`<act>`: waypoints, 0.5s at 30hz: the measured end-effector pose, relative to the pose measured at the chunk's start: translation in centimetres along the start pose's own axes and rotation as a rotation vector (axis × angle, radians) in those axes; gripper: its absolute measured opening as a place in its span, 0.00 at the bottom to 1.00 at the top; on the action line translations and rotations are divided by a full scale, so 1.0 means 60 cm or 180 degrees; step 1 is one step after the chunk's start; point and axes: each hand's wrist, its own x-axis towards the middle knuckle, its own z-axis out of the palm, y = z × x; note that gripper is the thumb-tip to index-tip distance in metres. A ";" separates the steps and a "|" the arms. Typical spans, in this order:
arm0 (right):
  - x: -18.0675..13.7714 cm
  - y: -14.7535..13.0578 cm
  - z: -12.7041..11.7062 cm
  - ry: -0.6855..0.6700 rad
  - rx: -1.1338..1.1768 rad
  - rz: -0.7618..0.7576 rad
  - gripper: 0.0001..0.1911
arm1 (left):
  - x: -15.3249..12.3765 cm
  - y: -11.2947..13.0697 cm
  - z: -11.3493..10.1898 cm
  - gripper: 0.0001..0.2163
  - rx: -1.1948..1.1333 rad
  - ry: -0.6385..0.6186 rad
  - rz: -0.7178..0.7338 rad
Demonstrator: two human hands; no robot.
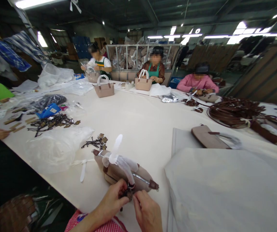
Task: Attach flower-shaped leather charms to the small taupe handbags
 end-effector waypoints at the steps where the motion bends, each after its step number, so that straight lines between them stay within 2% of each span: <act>1: 0.003 -0.002 0.000 0.0005 -0.0020 0.0007 0.21 | 0.000 0.001 0.001 0.10 -0.0103 0.0001 -0.0060; 6: 0.009 -0.005 0.002 -0.0058 -0.0062 0.0033 0.20 | 0.010 0.008 0.006 0.06 -0.0376 0.0079 -0.0187; 10: 0.009 -0.003 0.007 -0.0056 -0.0064 -0.0010 0.20 | 0.022 0.017 0.009 0.13 -0.0194 0.0304 -0.0160; 15: 0.006 0.005 0.006 -0.0057 0.0096 0.0048 0.17 | 0.019 0.025 0.000 0.13 0.1070 0.0540 0.0208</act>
